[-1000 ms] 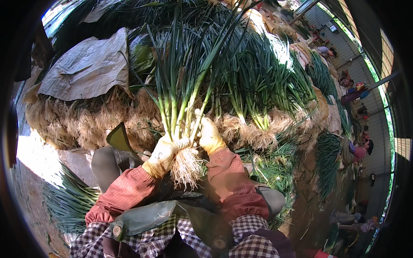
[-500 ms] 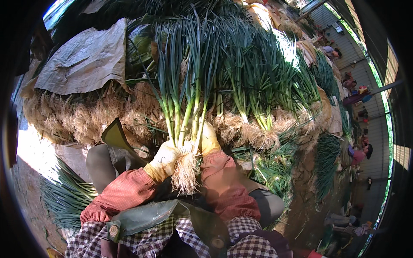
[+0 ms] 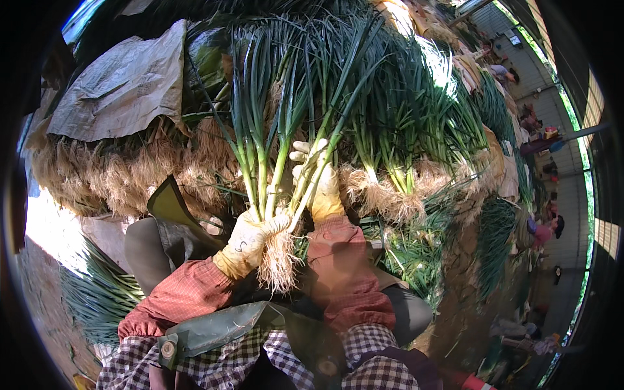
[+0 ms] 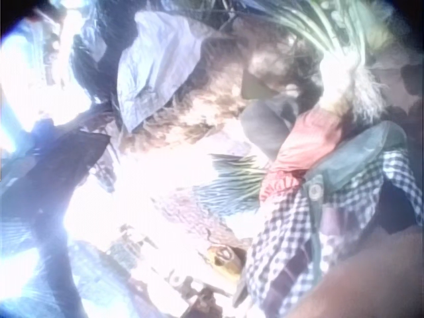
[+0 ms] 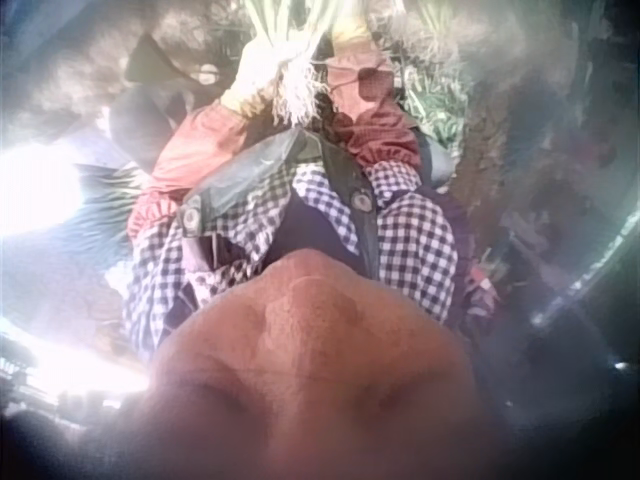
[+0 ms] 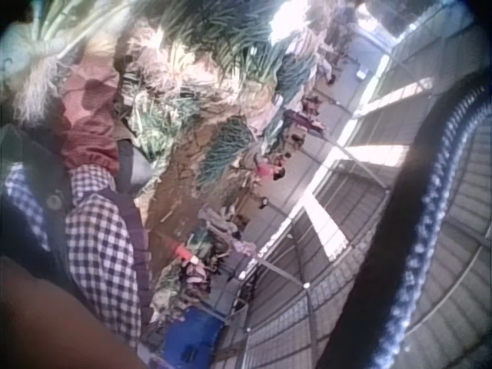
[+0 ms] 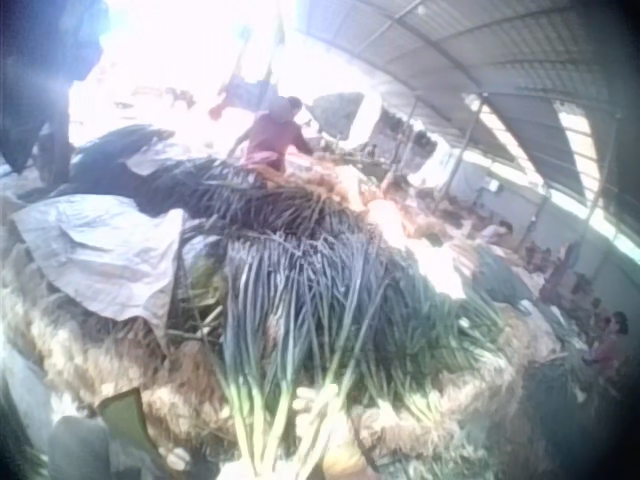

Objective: The person cleans bunches of scallions by hand, stripping away the outer layers and cleaning the roots while sitting on the ground in a processing facility.

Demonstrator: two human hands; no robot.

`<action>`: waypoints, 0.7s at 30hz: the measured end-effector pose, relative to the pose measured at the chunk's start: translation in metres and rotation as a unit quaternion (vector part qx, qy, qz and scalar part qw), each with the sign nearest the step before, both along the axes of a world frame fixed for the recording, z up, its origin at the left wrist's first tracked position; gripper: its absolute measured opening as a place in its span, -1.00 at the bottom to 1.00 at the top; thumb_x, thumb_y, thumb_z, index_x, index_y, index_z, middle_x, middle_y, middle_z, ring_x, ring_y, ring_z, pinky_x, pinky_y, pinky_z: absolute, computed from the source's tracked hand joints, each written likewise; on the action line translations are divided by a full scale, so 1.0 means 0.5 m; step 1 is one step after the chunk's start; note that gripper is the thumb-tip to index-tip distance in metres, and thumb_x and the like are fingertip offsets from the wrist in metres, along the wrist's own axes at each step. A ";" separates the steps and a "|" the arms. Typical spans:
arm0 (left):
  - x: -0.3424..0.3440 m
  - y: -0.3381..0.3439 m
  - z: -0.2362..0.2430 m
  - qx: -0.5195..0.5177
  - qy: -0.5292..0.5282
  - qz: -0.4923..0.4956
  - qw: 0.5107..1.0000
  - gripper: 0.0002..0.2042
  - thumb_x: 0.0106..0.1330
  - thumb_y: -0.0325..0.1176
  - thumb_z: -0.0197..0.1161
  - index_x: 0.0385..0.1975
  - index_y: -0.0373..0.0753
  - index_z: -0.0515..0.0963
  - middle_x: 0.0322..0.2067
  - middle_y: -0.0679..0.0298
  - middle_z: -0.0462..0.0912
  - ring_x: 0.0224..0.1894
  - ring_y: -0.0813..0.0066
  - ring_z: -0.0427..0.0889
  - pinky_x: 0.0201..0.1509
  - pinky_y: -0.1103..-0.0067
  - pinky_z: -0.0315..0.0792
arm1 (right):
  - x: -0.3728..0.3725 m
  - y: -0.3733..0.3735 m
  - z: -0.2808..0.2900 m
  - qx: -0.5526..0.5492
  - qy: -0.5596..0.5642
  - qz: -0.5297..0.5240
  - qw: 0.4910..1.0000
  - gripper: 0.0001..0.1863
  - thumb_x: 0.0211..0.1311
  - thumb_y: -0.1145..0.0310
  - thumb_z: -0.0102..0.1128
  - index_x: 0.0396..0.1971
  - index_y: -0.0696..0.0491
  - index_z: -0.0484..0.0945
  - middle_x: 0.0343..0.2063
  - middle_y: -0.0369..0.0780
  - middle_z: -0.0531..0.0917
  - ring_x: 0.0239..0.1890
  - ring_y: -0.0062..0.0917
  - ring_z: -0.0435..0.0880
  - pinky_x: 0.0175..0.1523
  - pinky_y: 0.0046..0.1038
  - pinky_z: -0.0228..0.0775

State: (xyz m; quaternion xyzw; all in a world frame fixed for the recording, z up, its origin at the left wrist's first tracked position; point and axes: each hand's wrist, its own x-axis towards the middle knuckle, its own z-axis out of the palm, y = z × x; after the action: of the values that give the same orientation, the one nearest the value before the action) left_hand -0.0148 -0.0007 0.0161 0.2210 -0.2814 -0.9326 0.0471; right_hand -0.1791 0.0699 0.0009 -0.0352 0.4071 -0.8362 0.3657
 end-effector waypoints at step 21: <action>0.014 0.028 -0.054 -0.120 -0.139 -0.110 0.977 -0.71 -0.12 -0.66 0.24 -0.32 -0.39 0.48 -0.45 0.21 0.56 -0.49 0.44 0.53 -0.42 0.59 0.44 | 0.179 0.090 -0.144 0.088 -0.263 0.038 0.960 -0.75 0.21 0.22 -0.16 -0.31 0.02 0.47 -0.41 -0.22 0.55 -0.36 -0.46 0.53 -0.24 -0.44 0.41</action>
State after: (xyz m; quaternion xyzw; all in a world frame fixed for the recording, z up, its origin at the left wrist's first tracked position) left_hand -0.0078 0.0132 -0.0108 0.3085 -0.4177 -0.8519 -0.0687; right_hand -0.0897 0.1150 -0.0712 0.2031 0.3671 -0.7624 0.4927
